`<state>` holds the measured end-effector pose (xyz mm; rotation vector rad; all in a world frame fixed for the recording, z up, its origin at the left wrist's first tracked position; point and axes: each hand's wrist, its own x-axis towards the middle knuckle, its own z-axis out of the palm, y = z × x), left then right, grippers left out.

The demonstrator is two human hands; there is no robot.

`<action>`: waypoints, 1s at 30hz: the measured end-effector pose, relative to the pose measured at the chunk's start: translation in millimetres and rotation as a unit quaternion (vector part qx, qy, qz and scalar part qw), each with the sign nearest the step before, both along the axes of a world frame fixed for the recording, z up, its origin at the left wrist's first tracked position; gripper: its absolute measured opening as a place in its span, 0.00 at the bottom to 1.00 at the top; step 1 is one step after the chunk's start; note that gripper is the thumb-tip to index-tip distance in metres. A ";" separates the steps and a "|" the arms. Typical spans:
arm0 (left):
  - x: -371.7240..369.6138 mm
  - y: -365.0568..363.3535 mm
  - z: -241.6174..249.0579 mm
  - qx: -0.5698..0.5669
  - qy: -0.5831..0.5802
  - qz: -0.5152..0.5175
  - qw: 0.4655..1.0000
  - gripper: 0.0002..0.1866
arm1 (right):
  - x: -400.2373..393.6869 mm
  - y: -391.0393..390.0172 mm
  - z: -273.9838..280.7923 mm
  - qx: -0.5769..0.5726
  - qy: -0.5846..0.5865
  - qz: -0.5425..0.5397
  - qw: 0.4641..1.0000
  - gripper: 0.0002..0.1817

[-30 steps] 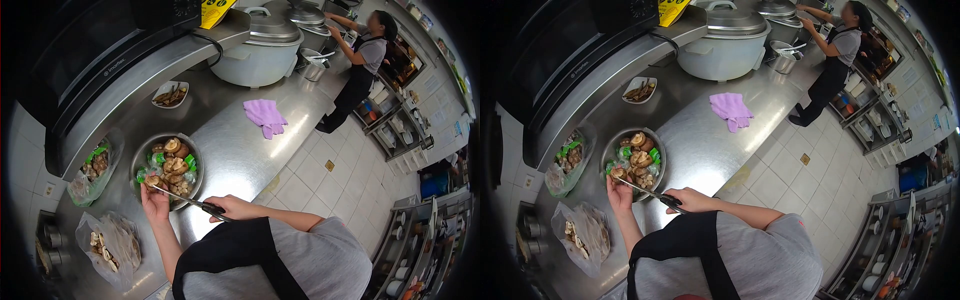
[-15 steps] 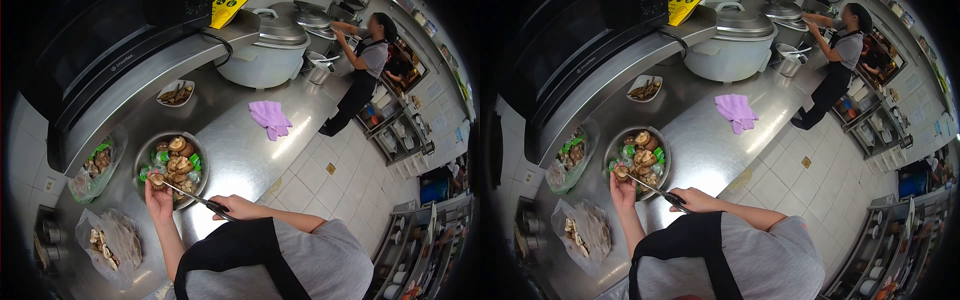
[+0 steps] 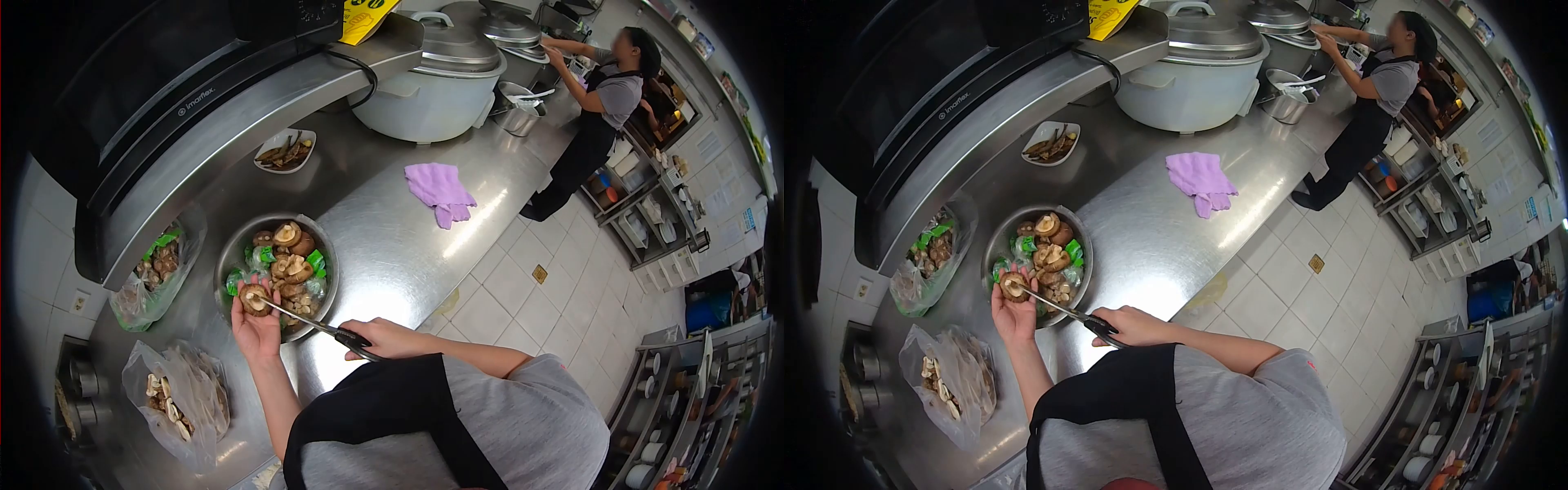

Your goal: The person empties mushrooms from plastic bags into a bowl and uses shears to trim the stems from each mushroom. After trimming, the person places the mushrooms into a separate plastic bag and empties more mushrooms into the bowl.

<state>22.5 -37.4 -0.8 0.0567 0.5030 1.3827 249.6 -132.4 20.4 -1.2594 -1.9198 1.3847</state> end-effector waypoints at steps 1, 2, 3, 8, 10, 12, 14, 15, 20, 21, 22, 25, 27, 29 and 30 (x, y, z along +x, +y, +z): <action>0.2 -0.7 3.4 -0.004 0.006 0.000 1.000 0.18 | -0.1 0.3 -0.9 0.002 0.000 0.003 1.000 0.28; 0.5 -1.0 5.4 -0.008 0.012 0.000 1.000 0.18 | 0.0 0.8 -1.6 0.002 0.000 0.003 1.000 0.28; 0.3 -0.7 5.2 -0.008 0.012 0.000 1.000 0.18 | 0.0 1.5 -2.4 0.004 0.000 0.006 1.000 0.27; -3.8 0.8 4.1 -0.007 -0.004 0.001 1.000 0.18 | 0.7 3.9 -0.3 0.006 -0.012 0.023 1.000 0.28; -3.4 0.1 6.2 -0.007 -0.005 -0.001 1.000 0.17 | 1.1 4.3 -1.5 0.012 -0.015 0.027 0.999 0.28; -3.2 0.0 6.8 -0.007 -0.007 -0.002 1.000 0.17 | 2.0 4.3 -2.1 0.015 -0.014 0.027 0.999 0.28; -3.3 0.0 6.5 -0.008 -0.001 0.003 1.000 0.17 | 2.2 4.0 -1.4 0.018 -0.013 0.028 0.999 0.28; -3.3 -0.2 6.7 -0.008 -0.001 0.003 1.000 0.17 | 2.0 3.7 -0.1 0.017 -0.008 0.021 1.000 0.27; -4.5 -1.0 6.5 -0.006 -0.001 0.007 1.000 0.18 | 2.6 4.2 4.4 0.007 -0.009 0.025 1.000 0.27; -5.2 -1.1 6.3 -0.005 0.000 0.007 1.000 0.18 | 2.4 4.4 4.9 0.008 -0.014 0.030 0.999 0.27; -5.8 -1.1 6.0 -0.002 -0.004 0.008 1.000 0.18 | 2.4 4.6 5.2 0.009 -0.019 0.034 0.999 0.28; -5.3 -1.7 8.0 -0.003 -0.003 0.011 1.000 0.18 | 3.0 4.7 2.4 0.019 -0.009 0.037 0.999 0.27; -5.0 -1.4 7.8 -0.006 0.001 0.015 1.000 0.18 | 3.3 4.3 3.2 0.019 0.000 0.032 0.999 0.27; -7.0 -1.0 4.6 0.001 -0.008 0.009 1.000 0.18 | 3.8 4.1 2.8 0.018 0.008 0.025 0.999 0.26; -6.9 -1.4 4.5 0.001 -0.008 0.008 1.000 0.18 | 4.0 4.1 1.7 0.012 0.017 0.026 0.999 0.26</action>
